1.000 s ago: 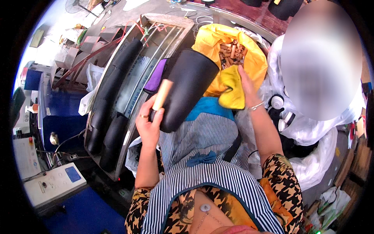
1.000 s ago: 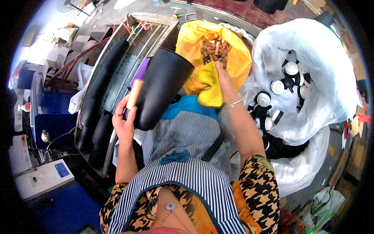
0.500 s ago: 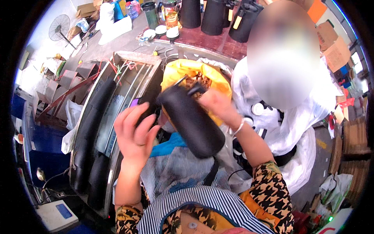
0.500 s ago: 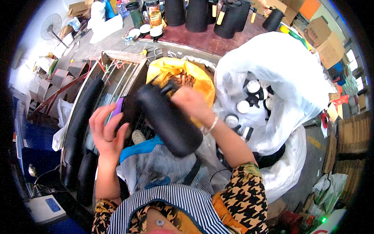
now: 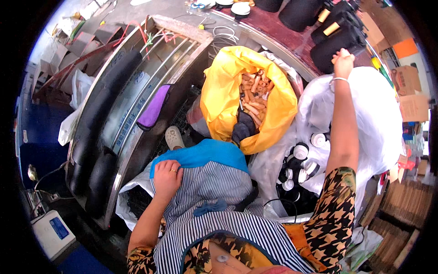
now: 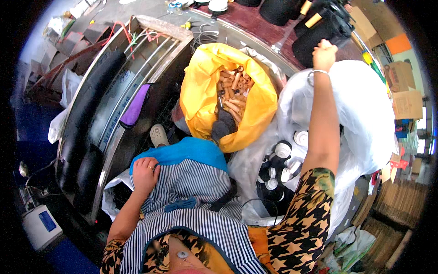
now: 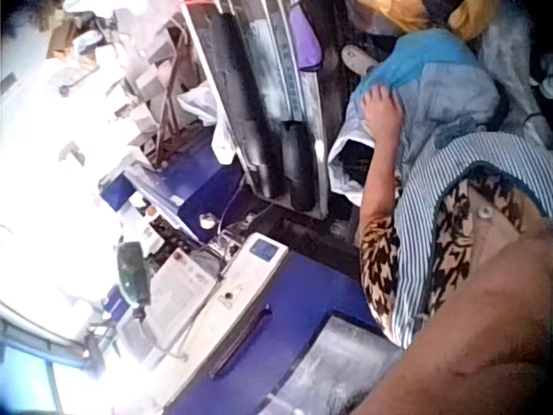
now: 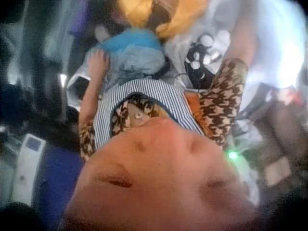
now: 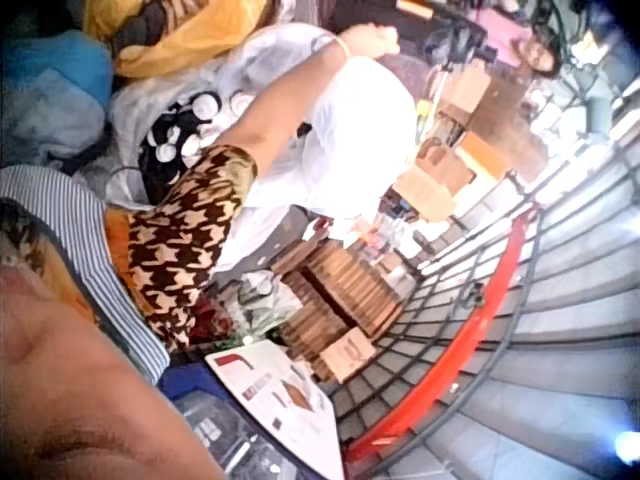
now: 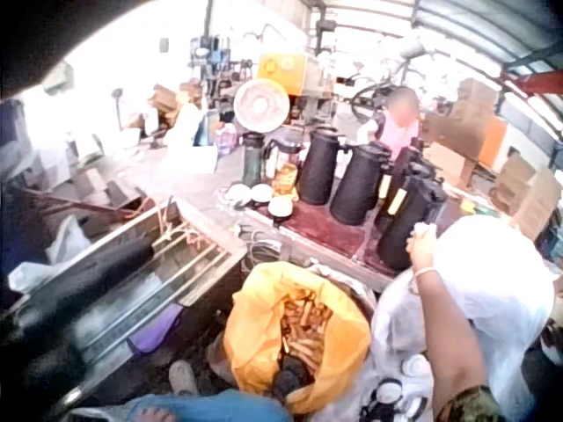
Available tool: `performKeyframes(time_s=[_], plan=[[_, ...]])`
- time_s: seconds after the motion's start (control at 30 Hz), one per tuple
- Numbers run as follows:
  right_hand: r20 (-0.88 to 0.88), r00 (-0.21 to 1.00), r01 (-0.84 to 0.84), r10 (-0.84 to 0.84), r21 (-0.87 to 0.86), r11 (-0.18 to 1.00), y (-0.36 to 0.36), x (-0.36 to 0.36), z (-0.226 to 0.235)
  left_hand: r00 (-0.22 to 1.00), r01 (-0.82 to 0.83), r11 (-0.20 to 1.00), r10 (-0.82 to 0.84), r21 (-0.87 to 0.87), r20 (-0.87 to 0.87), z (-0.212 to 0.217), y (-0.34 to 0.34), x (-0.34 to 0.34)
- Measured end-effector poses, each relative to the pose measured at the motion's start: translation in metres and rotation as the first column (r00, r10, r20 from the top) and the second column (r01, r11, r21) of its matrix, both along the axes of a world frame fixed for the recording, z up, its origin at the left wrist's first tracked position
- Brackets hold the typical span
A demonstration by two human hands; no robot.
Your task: The person assembles black canisters by inserting wooden sticks, placing lids, and cleaning the exterior with a cloth before placing them on a rack.
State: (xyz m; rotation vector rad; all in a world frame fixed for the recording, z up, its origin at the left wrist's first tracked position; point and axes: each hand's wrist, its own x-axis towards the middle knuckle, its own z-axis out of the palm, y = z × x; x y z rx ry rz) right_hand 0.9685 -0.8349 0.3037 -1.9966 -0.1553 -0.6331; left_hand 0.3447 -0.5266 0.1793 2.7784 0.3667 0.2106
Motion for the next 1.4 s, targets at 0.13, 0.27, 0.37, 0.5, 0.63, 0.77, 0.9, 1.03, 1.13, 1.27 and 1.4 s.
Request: performKeyframes(time_s=[0.13,0.27,0.37,0.5,0.63,0.77,0.9,1.03,1.13,1.27,1.4], plan=[[-0.074,0.984,0.135,-0.161,-0.28,0.951,-0.011,0.06,-0.006,1.0,-0.007,0.999,0.007,-0.043,0.019,0.008,0.009,0.01],[0.161,0.977,0.206,-0.137,-0.578,0.79,0.021,0.008,-0.041,1.0,-0.021,0.996,0.022,-0.085,0.012,0.011,0.014,0.013],[0.06,0.895,-0.353,0.443,-0.511,0.783,0.063,-0.094,-0.109,0.998,-0.054,0.989,0.052,-0.136,-0.019,0.01,0.017,0.011],[-0.8,0.535,-0.438,0.272,0.013,0.899,0.117,-0.177,-0.207,0.999,-0.045,0.993,0.043,-0.112,-0.021,0.008,0.018,0.009],[-0.538,0.83,-0.361,-0.15,-0.722,0.591,0.136,-0.18,-0.245,0.998,-0.06,0.991,0.057,-0.121,-0.03,0.009,0.019,0.005],[-0.549,0.764,-0.248,-0.339,-0.735,0.631,0.146,-0.183,-0.246,0.995,-0.098,0.986,0.097,-0.136,-0.019,0.011,0.022,-0.001],[-0.508,0.774,-0.195,-0.376,-0.758,0.623,0.148,-0.187,-0.254,0.993,-0.122,0.985,0.12,-0.123,-0.019,0.009,0.024,-0.006],[-0.568,0.738,-0.178,-0.363,-0.683,0.708,0.142,-0.174,-0.277,0.992,-0.121,0.985,0.123,-0.126,0.004,0.009,0.026,-0.011],[-0.614,0.738,-0.189,-0.279,-0.585,0.788,0.141,-0.171,-0.288,0.992,-0.12,0.984,0.123,-0.13,0.019,0.01,0.026,-0.013],[-0.396,0.914,-0.061,-0.092,-0.356,0.933,0.142,-0.199,-0.261,0.989,-0.113,0.98,0.127,-0.163,0.075,0.009,0.024,-0.014],[-0.504,0.759,-0.216,0.412,0.402,0.89,0.143,-0.255,-0.189,0.992,-0.088,0.988,0.098,-0.127,0.073,0.005,0.02,-0.017]])
